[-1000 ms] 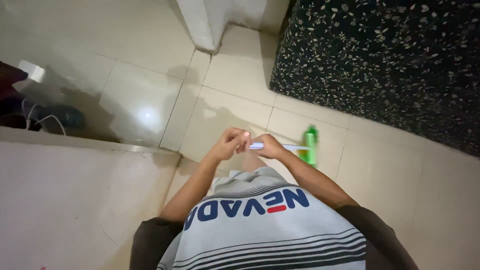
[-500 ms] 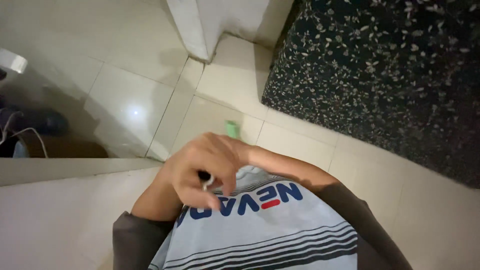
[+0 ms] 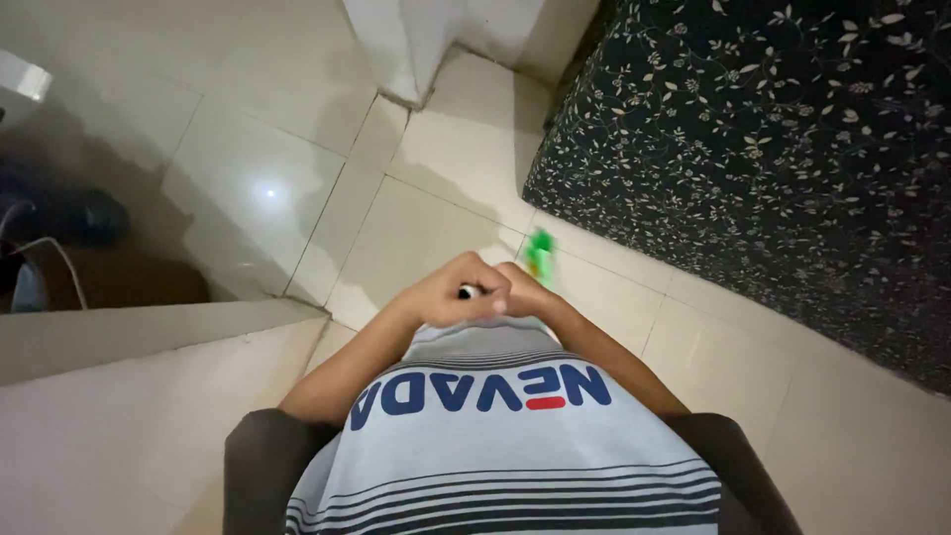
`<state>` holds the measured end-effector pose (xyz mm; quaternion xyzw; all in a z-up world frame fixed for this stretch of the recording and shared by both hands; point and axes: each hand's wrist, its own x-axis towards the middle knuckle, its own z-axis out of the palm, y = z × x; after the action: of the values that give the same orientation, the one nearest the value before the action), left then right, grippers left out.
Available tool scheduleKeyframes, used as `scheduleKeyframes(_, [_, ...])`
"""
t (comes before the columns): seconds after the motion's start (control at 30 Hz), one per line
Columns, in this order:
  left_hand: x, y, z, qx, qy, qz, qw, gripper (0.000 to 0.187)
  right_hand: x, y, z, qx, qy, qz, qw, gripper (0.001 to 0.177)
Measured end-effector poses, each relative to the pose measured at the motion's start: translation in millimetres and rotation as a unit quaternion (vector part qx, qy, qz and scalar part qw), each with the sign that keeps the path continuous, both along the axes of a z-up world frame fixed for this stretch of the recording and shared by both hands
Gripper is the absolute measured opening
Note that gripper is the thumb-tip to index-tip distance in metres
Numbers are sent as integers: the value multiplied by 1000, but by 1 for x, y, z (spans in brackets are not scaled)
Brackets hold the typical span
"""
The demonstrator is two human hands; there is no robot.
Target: Assembling a green and white cleaning mop from separate components while sitting on the floor.
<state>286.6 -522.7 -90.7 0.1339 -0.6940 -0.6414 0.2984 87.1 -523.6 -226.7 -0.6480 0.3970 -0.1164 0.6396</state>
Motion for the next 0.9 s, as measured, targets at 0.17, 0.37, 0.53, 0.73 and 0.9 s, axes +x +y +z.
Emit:
scheduleKeyframes(0.17, [-2,-14,-64,172,-46,77,981,42,-30,0,-36,-114,20,-52,992,10])
scheduleKeyframes(0.37, [37,-15,92,3,43,70,997,51,10,-18,51,-125,64,12,990,10])
scheduleKeyframes(0.53, [54,9,182,-135,113,-56,983,47,66,-20,96,-194,-92,144,966,17])
scheduleKeyframes(0.73, [46,-3,120,-303,-57,77,948,36,81,-24,98,-117,-182,95,972,18])
scheduleKeyframes(0.9, [64,-22,96,-146,-28,42,988,30,103,-36,101,-38,-284,47,957,22])
